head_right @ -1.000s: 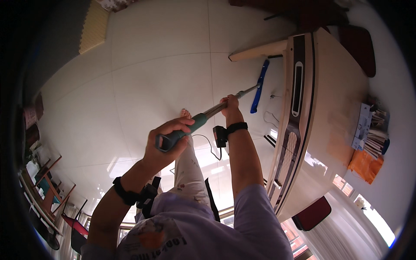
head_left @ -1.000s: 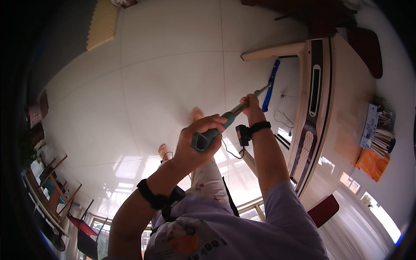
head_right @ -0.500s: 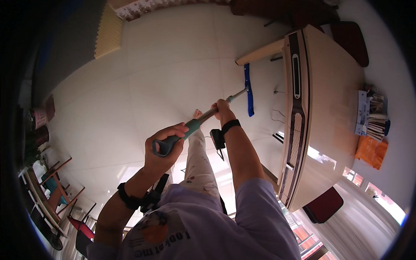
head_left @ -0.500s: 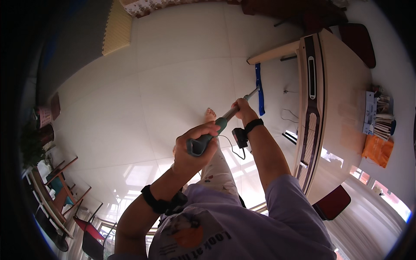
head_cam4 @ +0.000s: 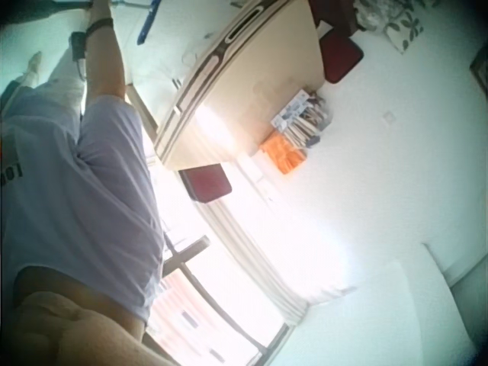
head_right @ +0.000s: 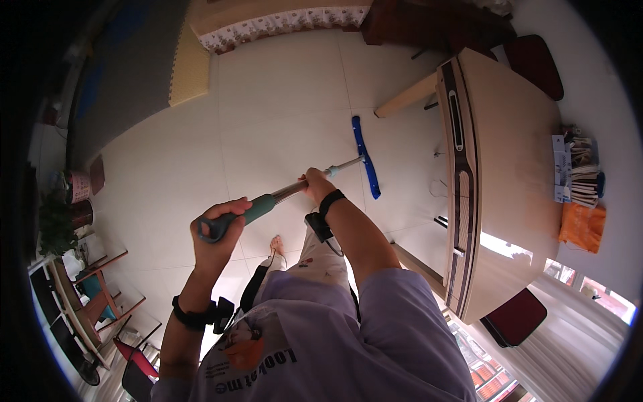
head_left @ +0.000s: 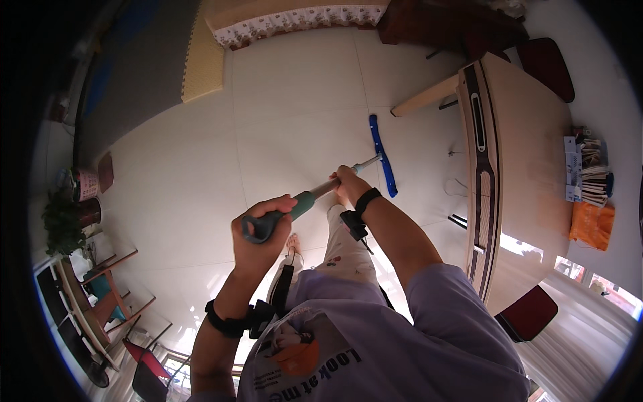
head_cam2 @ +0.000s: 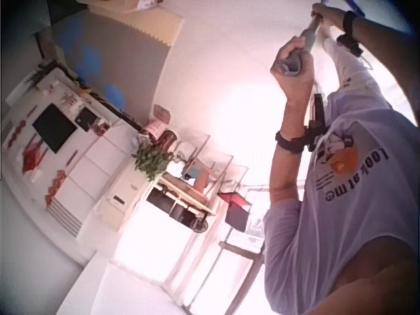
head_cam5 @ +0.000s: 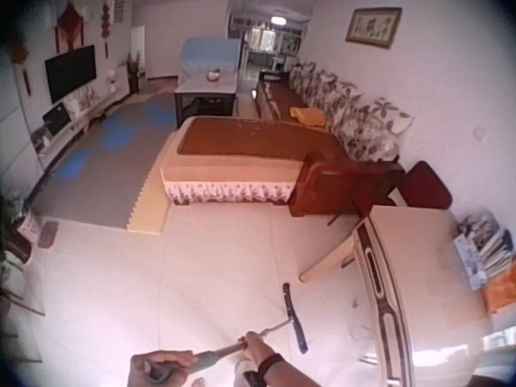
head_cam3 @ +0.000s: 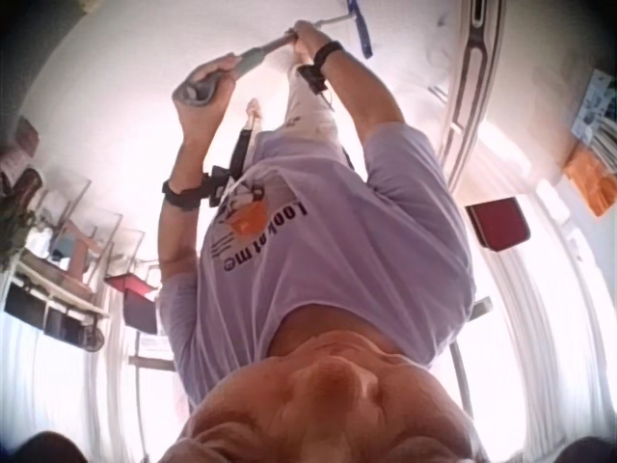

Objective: The person mops the tiled floor using a blue flat mop, moving it back and forth across the room. They navigate around furniture including a table, chairs, and a sofa, and also mop along the edges of foam play mats.

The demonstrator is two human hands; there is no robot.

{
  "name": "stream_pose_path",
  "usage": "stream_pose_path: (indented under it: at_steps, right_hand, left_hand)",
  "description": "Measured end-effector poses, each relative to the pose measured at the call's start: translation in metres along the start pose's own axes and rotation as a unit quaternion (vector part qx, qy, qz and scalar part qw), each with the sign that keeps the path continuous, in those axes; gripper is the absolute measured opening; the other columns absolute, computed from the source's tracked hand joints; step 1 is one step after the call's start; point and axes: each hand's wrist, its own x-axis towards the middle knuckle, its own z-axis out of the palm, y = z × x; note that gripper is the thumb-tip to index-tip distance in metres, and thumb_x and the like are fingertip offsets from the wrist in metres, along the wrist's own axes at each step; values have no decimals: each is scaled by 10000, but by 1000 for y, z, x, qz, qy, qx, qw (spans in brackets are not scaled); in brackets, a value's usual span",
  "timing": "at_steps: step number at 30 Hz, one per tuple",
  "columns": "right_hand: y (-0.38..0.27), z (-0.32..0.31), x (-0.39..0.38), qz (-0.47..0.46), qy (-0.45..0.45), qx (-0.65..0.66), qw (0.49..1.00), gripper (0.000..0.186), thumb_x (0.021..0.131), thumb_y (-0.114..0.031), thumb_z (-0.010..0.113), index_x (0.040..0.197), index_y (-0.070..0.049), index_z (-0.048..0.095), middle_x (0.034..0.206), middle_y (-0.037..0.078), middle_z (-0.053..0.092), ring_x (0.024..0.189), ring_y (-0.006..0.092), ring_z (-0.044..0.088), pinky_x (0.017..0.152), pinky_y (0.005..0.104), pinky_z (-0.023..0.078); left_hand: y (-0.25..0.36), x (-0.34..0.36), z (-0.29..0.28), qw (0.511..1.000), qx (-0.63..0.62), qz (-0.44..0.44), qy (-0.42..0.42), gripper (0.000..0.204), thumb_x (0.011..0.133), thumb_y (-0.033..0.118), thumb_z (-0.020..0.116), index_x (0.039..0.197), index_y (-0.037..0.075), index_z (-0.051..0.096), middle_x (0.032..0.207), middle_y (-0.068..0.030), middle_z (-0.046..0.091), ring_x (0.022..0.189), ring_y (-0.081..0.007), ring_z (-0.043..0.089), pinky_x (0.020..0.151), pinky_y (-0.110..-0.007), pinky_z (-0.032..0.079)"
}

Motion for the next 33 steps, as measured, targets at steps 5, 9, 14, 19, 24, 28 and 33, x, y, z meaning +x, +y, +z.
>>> stream_pose_path:
  at_steps: [5, 9, 14, 19, 24, 28, 33]
  right_hand:
    - [-8, 44, -29, 51, -8, 8, 999, 201, 890, -108, 393, 1080, -44, 376, 750, 93, 508, 556, 169, 535, 527, 306, 531]
    - [-39, 46, -45, 93, -49, 29, 994, 195, 892, -105, 402, 1070, -30, 380, 768, 91, 505, 569, 156, 537, 573, 306, 555]
    - [-85, 29, -64, 79, -132, 96, 983, 227, 911, -90, 412, 1106, 13, 358, 854, 103, 486, 689, 171, 557, 660, 326, 560]
    - [-143, 12, -53, 27, -143, 125, 981, 322, 920, -98, 409, 1195, 36, 311, 881, 118, 485, 696, 185, 557, 657, 321, 553]
    - [-194, 3, -10, 11, -114, 256, 960, 178, 874, -66, 455, 988, -10, 330, 792, 117, 460, 662, 197, 521, 629, 335, 535]
    - [-220, 4, 18, 24, -98, 298, 949, 151, 873, -74, 463, 953, -8, 352, 785, 109, 462, 657, 183, 515, 609, 315, 522]
    - [-237, 38, 27, 67, -81, 236, 966, 79, 884, -79, 431, 930, -48, 374, 750, 87, 461, 594, 169, 501, 545, 297, 508]
  left_hand:
    - [31, 5, -8, 999, 40, 26, 14, 176, 735, -109, 551, 876, -26, 615, 921, -112, 662, 1008, -229, 605, 848, -309, 476]
    - [59, 24, 11, 991, 80, 101, -32, 143, 697, -100, 587, 819, -27, 602, 890, -120, 662, 946, -239, 629, 809, -304, 492]
    - [93, 71, 34, 956, 104, 228, -153, 119, 684, -78, 589, 780, -7, 593, 821, -120, 659, 880, -273, 647, 797, -363, 496]
    - [105, 117, 73, 950, 65, 235, -194, 101, 711, -71, 582, 781, 0, 601, 815, -114, 664, 880, -270, 645, 871, -407, 457]
    - [93, 160, 115, 946, 47, 212, -241, 87, 742, -58, 582, 794, 8, 605, 811, -105, 663, 890, -263, 638, 907, -412, 433]
    - [76, 195, 141, 935, 20, 219, -277, 58, 752, -45, 586, 787, 2, 590, 737, -93, 632, 797, -234, 630, 905, -404, 435]
    - [77, 231, 123, 945, -28, 210, -248, 196, 738, -106, 566, 611, -8, 453, 650, -81, 557, 648, -194, 552, 739, -327, 460]
